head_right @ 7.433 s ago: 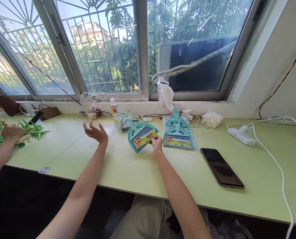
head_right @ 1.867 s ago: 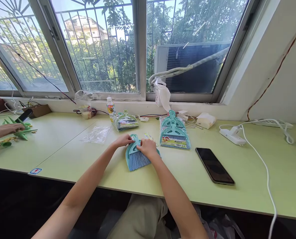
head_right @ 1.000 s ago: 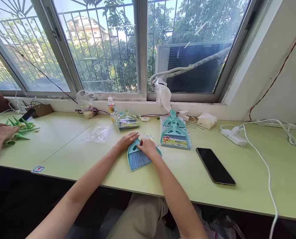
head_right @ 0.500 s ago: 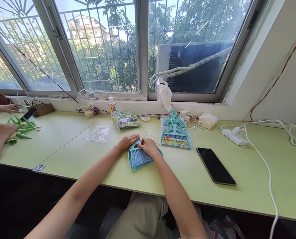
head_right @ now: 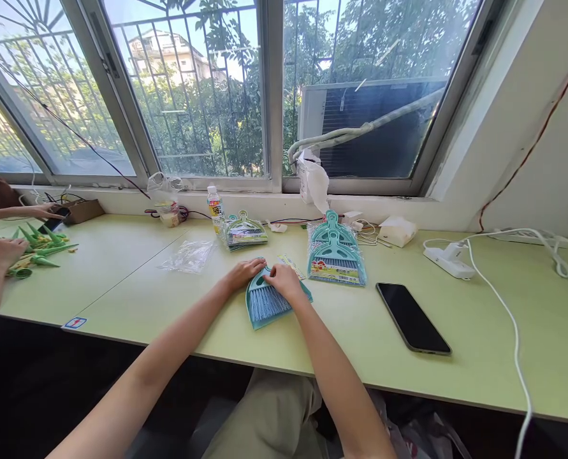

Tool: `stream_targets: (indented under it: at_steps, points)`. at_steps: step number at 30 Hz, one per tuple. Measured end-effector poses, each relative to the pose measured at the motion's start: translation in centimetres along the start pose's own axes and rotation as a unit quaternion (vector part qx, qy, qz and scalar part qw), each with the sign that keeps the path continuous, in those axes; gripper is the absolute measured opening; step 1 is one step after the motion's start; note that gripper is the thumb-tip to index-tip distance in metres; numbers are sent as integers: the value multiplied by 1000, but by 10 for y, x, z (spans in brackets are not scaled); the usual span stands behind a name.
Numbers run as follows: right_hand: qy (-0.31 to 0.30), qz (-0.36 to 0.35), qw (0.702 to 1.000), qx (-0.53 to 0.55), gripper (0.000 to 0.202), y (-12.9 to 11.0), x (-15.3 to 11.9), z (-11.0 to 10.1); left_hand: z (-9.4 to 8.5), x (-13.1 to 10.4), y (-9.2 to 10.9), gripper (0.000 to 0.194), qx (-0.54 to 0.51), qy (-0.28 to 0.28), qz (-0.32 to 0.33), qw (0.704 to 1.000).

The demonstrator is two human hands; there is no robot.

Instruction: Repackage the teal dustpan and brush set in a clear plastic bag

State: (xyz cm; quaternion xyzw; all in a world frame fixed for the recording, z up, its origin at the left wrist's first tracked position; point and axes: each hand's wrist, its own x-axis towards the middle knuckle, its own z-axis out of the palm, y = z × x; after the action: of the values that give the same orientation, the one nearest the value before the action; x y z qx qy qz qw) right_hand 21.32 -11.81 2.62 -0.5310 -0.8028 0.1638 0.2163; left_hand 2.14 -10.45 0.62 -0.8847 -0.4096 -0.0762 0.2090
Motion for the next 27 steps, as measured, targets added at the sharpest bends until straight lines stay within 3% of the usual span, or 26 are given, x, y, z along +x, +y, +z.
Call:
stream_targets:
  at_steps: [14, 17, 19, 21, 23, 25, 27]
  points:
    - [-6, 18, 999, -31, 22, 3, 3, 5, -1, 4, 2, 25, -24, 7, -6, 1000]
    - [-3, 24, 999, -31, 25, 2, 0, 1, -6, 2, 5, 23, -60, 40, -52, 996]
    - [3, 33, 999, -29, 26, -1, -1, -2, -8, 3, 8, 31, -89, 82, -121, 985]
    - [18, 41, 999, -17, 25, -4, -2, -6, -11, 6, 11, 44, -139, 141, -219, 955]
    - [46, 50, 998, -6, 23, -8, -4, -8, -12, 11, 12, 47, -232, 176, -321, 901]
    - [88, 59, 994, -3, 21, -11, -5, -9, -14, 15, 13, 37, -382, 145, -374, 833]
    - [136, 63, 989, -5, 21, -12, -6, -8, -16, 18, 15, 36, -547, 77, -361, 751]
